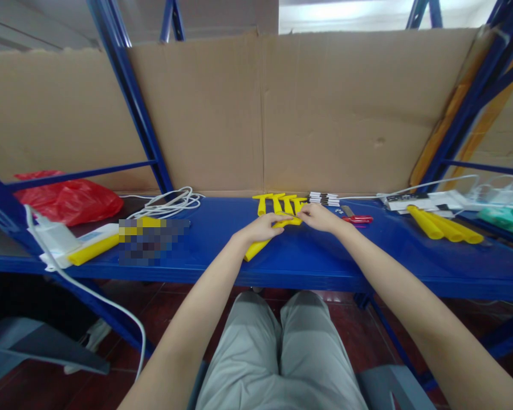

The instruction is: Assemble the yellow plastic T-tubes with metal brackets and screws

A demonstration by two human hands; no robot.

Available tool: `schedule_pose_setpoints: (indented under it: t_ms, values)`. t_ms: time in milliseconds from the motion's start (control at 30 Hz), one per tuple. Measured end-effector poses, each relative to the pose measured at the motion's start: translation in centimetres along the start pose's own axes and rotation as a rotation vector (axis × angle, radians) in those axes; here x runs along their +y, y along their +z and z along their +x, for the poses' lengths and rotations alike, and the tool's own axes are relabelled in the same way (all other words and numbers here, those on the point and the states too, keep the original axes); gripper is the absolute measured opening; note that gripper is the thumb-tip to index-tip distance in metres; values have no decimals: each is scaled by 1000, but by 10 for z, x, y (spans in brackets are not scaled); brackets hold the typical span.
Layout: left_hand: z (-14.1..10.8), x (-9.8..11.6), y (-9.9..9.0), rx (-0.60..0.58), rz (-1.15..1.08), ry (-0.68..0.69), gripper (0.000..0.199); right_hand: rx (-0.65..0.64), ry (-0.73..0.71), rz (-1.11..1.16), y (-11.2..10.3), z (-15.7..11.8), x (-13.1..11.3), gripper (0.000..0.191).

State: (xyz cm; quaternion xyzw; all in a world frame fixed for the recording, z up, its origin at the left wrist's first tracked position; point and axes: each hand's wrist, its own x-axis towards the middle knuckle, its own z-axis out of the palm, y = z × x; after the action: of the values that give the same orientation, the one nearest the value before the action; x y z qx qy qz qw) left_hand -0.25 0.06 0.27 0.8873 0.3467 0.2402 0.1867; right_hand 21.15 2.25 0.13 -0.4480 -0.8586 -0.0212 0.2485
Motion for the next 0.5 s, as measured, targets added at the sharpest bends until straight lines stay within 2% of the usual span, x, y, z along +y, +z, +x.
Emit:
schedule_pose_setpoints:
  t_ms: [333,500]
  values:
    - [0,-3,2,2,39,-7,46,-41,211,278,-2,1,-9,27]
    - [1,4,-1,-10,20,-99,52,-12,316,472,-6,1,-15,27]
